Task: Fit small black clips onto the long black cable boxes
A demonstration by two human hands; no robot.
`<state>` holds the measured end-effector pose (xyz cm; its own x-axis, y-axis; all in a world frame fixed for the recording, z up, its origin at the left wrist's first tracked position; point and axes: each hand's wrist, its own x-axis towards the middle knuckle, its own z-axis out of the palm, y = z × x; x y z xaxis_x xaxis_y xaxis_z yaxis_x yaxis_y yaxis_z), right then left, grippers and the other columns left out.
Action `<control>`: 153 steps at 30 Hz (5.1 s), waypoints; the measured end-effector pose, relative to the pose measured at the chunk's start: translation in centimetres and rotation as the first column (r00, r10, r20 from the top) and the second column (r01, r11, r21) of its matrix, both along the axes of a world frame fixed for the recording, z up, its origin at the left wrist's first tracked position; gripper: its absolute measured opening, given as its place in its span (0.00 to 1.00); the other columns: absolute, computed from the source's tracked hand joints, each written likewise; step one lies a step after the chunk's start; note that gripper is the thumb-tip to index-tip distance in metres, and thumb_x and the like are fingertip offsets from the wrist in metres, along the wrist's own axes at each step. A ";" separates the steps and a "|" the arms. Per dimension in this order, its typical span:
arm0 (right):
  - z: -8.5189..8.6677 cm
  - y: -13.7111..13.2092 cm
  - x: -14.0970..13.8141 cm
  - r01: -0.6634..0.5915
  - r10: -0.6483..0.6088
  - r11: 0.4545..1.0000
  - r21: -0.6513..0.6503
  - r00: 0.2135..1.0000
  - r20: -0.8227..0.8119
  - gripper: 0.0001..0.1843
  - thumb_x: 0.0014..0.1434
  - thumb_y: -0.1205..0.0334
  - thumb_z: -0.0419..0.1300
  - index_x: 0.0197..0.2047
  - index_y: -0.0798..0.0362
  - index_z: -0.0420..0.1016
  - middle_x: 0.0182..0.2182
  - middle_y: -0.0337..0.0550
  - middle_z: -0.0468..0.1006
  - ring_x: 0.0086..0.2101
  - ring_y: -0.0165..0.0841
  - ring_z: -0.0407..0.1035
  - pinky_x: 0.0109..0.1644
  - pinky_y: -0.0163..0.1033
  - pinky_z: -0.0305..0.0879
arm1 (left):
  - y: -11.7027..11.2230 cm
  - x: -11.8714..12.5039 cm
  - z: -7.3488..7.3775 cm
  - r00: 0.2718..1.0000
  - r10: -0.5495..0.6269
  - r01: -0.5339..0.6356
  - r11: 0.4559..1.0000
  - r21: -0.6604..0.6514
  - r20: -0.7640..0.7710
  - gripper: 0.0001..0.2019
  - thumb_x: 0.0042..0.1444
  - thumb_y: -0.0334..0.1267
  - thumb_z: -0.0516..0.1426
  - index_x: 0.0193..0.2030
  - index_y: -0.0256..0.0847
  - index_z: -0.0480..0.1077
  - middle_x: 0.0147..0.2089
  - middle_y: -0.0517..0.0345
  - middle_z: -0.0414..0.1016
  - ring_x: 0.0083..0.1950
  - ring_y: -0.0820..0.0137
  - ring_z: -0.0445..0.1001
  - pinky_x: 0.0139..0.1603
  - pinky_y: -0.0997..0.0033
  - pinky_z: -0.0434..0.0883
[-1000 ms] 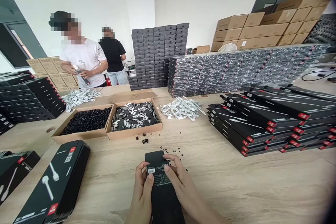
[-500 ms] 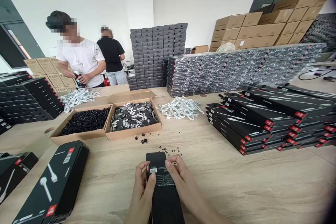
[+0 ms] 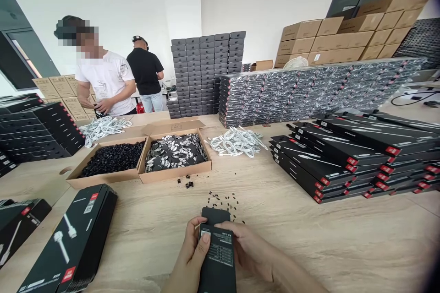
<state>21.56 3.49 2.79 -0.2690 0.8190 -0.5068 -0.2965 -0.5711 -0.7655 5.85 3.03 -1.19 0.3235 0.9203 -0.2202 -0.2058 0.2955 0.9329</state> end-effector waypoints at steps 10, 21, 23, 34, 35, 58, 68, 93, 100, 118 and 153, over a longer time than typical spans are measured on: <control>0.3 0.1 1.0 -0.073 0.032 0.976 0.205 0.980 0.198 0.35 0.59 0.36 0.52 0.61 0.49 0.68 0.53 0.47 0.76 0.51 0.44 0.69 0.58 0.50 0.62 | 0.5 -0.3 0.7 0.991 -0.129 0.130 0.989 -0.070 0.016 0.24 0.56 0.58 0.55 0.51 0.43 0.60 0.40 0.59 0.70 0.35 0.73 0.67 0.36 0.71 0.66; 1.7 0.2 2.4 -0.335 0.173 0.862 0.380 0.900 0.400 0.29 0.66 0.40 0.43 0.59 0.44 0.70 0.54 0.46 0.75 0.49 0.42 0.69 0.52 0.49 0.67 | 0.3 -0.1 -0.2 0.986 -0.084 0.080 0.996 0.031 0.147 0.20 0.58 0.54 0.55 0.49 0.47 0.55 0.46 0.55 0.74 0.39 0.69 0.72 0.40 0.67 0.66; 1.4 0.5 2.3 -0.294 0.221 0.912 0.286 0.939 0.263 0.27 0.63 0.41 0.51 0.59 0.45 0.71 0.49 0.47 0.79 0.42 0.39 0.72 0.40 0.42 0.71 | 0.3 0.0 -0.1 0.988 -0.079 0.070 0.995 0.067 0.135 0.19 0.58 0.53 0.55 0.48 0.47 0.55 0.46 0.55 0.74 0.41 0.68 0.72 0.40 0.67 0.67; 0.3 1.0 3.0 -0.245 0.235 0.956 0.160 0.969 0.082 0.23 0.54 0.51 0.66 0.51 0.53 0.78 0.33 0.44 0.83 0.27 0.29 0.73 0.29 0.31 0.70 | 0.5 0.0 -0.6 0.977 -0.129 0.121 0.991 0.056 0.171 0.27 0.50 0.47 0.64 0.48 0.48 0.52 0.47 0.54 0.73 0.41 0.68 0.73 0.41 0.64 0.70; 0.2 1.0 3.0 -0.234 0.222 0.960 0.155 0.971 0.088 0.23 0.54 0.52 0.66 0.51 0.53 0.78 0.33 0.45 0.83 0.27 0.29 0.74 0.29 0.31 0.71 | 0.5 -0.1 -0.7 0.978 -0.129 0.121 0.991 0.057 0.165 0.26 0.51 0.48 0.64 0.48 0.48 0.52 0.46 0.54 0.73 0.41 0.68 0.73 0.41 0.64 0.70; 0.2 0.0 1.3 -0.358 -0.014 0.813 0.459 0.776 0.631 0.19 0.63 0.60 0.50 0.47 0.47 0.81 0.45 0.42 0.81 0.48 0.44 0.71 0.54 0.45 0.62 | 0.2 -0.6 0.8 0.977 -0.191 0.182 0.979 0.096 0.095 0.22 0.60 0.44 0.57 0.59 0.47 0.57 0.48 0.55 0.69 0.43 0.69 0.69 0.45 0.66 0.67; -1.1 0.4 0.6 -0.320 -0.018 0.846 0.427 0.782 0.623 0.27 0.62 0.44 0.52 0.17 0.51 0.63 0.15 0.33 0.61 0.20 0.30 0.53 0.25 0.36 0.45 | 0.2 -0.9 0.4 0.968 -0.237 0.246 0.961 0.125 -0.088 0.29 0.58 0.48 0.57 0.63 0.48 0.53 0.53 0.50 0.68 0.49 0.63 0.69 0.49 0.61 0.68; -1.4 0.1 -0.2 -0.117 -0.069 0.844 0.524 0.944 0.322 0.19 0.59 0.50 0.61 0.50 0.46 0.66 0.40 0.40 0.76 0.42 0.38 0.69 0.45 0.41 0.65 | 1.6 -1.0 1.3 0.988 0.057 -0.068 0.995 0.074 0.142 0.21 0.56 0.45 0.61 0.52 0.48 0.57 0.43 0.59 0.74 0.39 0.71 0.72 0.40 0.69 0.71; -1.3 -0.3 -0.5 -0.113 -0.078 0.819 0.562 0.949 0.305 0.13 0.63 0.49 0.57 0.47 0.46 0.65 0.36 0.37 0.70 0.37 0.34 0.64 0.39 0.38 0.61 | 1.3 -0.9 1.1 0.987 0.091 -0.104 0.990 0.096 0.129 0.17 0.60 0.47 0.56 0.52 0.46 0.57 0.40 0.60 0.72 0.36 0.73 0.71 0.35 0.72 0.69; -2.1 0.2 -0.2 -0.041 -0.161 0.806 0.591 0.945 0.285 0.12 0.63 0.48 0.56 0.43 0.47 0.68 0.36 0.38 0.71 0.39 0.35 0.65 0.43 0.39 0.63 | 1.3 -1.3 0.9 0.975 -0.022 0.010 0.998 0.056 0.222 0.20 0.58 0.41 0.59 0.55 0.45 0.61 0.45 0.56 0.75 0.43 0.70 0.72 0.46 0.68 0.68; -0.1 1.3 4.6 -0.377 0.218 0.816 0.439 0.903 0.372 0.17 0.33 0.56 0.77 0.29 0.52 0.82 0.27 0.36 0.79 0.29 0.33 0.70 0.33 0.35 0.62 | 1.3 -3.5 1.5 0.830 -0.362 0.497 0.824 -0.271 0.423 0.19 0.48 0.53 0.59 0.35 0.38 0.76 0.33 0.50 0.81 0.35 0.60 0.77 0.44 0.62 0.69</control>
